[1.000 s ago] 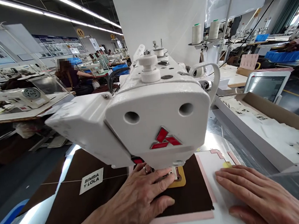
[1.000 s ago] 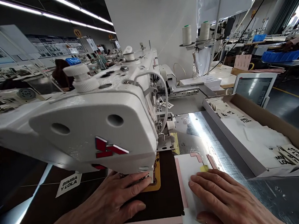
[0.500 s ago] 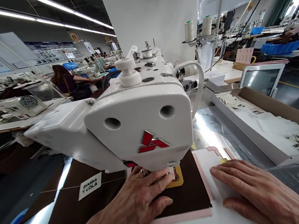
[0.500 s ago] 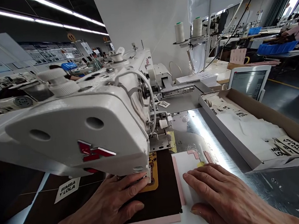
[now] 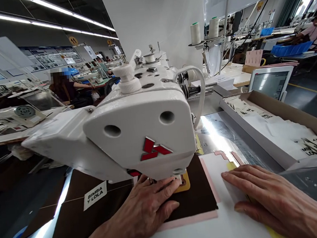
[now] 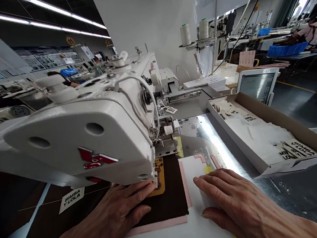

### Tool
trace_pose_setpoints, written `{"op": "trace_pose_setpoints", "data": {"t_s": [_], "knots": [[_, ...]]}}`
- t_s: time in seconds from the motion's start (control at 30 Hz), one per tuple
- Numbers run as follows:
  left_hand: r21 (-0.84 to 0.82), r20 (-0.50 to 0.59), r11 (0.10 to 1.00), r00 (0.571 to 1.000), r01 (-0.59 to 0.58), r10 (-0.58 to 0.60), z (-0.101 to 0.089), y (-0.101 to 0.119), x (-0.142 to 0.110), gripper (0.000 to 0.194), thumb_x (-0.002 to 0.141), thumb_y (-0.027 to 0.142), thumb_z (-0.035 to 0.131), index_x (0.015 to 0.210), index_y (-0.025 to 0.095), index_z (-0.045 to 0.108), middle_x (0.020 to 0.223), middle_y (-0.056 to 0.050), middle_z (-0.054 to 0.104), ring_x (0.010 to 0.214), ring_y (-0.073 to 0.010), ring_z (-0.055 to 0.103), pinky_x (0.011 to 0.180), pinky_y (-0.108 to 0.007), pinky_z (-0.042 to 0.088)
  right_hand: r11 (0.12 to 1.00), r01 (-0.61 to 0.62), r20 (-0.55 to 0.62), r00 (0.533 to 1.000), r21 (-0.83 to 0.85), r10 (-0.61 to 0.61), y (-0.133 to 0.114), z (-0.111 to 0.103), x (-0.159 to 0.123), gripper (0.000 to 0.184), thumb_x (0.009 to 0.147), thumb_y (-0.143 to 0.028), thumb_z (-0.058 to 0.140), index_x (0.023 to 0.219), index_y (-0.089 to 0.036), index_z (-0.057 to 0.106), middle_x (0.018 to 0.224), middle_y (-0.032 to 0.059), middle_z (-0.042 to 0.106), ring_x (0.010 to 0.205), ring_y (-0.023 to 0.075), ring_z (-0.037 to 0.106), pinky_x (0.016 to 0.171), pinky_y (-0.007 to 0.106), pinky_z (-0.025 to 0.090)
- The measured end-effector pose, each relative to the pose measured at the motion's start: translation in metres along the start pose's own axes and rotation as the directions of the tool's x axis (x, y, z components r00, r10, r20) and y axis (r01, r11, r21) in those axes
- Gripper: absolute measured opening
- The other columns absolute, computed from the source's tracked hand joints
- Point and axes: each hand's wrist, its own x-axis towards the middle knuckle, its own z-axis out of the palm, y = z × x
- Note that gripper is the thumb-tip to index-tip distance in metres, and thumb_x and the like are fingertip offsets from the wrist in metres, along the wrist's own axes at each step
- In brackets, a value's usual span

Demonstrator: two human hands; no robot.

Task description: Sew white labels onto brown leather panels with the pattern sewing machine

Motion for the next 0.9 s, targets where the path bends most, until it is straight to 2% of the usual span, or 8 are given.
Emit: {"op": "trace_pose_setpoints", "data": {"t_s": [0.13,0.27,0.33,0.47,0.6,0.73,0.9], "knots": [[-0.046,-0.03,0.999,1.0,0.005,-0.006,0.002,-0.003,0.006,0.046,0.114,0.04,0.048,0.159,0.03,0.045,0.142,-0.002,0.07,0.12,-0.0269,0.069,0.099,-0.04,0.052,1.0,-0.005,-0.002,1.0,0.015,0.005,0.0,0.0,-0.001,0.045,0.112,-0.038,0.05,0.154,-0.021,0.047,0.135,0.0102,0.072,0.12,0.0265,0.071,0.097,0.041,0.064],[-0.107,0.02,0.992,0.998,0.063,-0.061,-0.005,-0.002,0.011,0.046,0.114,0.035,0.048,0.159,0.028,0.044,0.126,-0.004,0.076,0.11,-0.0276,0.072,0.093,-0.041,0.057,1.0,-0.01,0.024,1.0,0.026,0.01,0.004,0.003,-0.003,0.049,0.111,-0.038,0.052,0.157,-0.022,0.043,0.139,0.0101,0.07,0.123,0.0272,0.069,0.1,0.043,0.063],[-0.126,0.053,0.987,0.994,0.099,-0.092,-0.006,-0.002,0.009,0.049,0.113,0.033,0.048,0.161,0.029,0.041,0.124,-0.004,0.076,0.11,-0.0274,0.072,0.094,-0.041,0.057,0.999,-0.022,0.035,0.999,0.024,0.021,0.006,0.005,-0.005,0.052,0.111,-0.038,0.053,0.159,-0.023,0.042,0.14,0.0099,0.069,0.125,0.0282,0.068,0.1,0.044,0.063],[-0.119,0.031,0.988,0.995,0.097,-0.094,-0.001,0.0,0.002,0.052,0.114,0.033,0.047,0.164,0.029,0.037,0.136,-0.004,0.072,0.12,-0.0266,0.069,0.103,-0.042,0.055,0.999,-0.017,0.028,0.999,0.031,0.016,0.008,0.004,-0.004,0.051,0.111,-0.04,0.053,0.158,-0.023,0.043,0.137,0.0106,0.07,0.121,0.0288,0.07,0.098,0.045,0.064],[-0.027,-0.001,0.998,0.998,0.055,-0.055,-0.001,0.006,0.0,0.055,0.114,0.031,0.045,0.166,0.024,0.031,0.151,-0.006,0.063,0.133,-0.0262,0.065,0.115,-0.047,0.051,1.0,-0.009,-0.012,1.0,0.016,0.009,0.004,-0.002,0.0,0.046,0.114,-0.042,0.046,0.154,-0.021,0.046,0.129,0.0117,0.074,0.112,0.0278,0.074,0.09,0.042,0.066],[0.007,-0.03,0.997,0.997,0.071,-0.071,-0.004,0.012,-0.005,0.061,0.114,0.033,0.045,0.17,0.024,0.023,0.153,-0.006,0.062,0.136,-0.0243,0.065,0.122,-0.048,0.047,0.999,0.015,-0.049,0.999,-0.029,-0.016,-0.001,-0.007,0.002,0.043,0.115,-0.043,0.041,0.151,-0.02,0.048,0.125,0.0114,0.076,0.107,0.0268,0.076,0.087,0.041,0.067],[0.087,-0.042,0.993,0.996,0.077,-0.073,-0.007,0.015,-0.029,0.073,0.112,0.042,0.054,0.171,0.023,0.017,0.165,-0.007,0.047,0.149,-0.0261,0.052,0.127,-0.049,0.04,1.0,0.008,-0.068,0.998,-0.03,-0.01,-0.001,-0.008,-0.001,0.044,0.115,-0.043,0.044,0.153,-0.021,0.048,0.126,0.0111,0.075,0.108,0.027,0.076,0.087,0.04,0.066]]}}
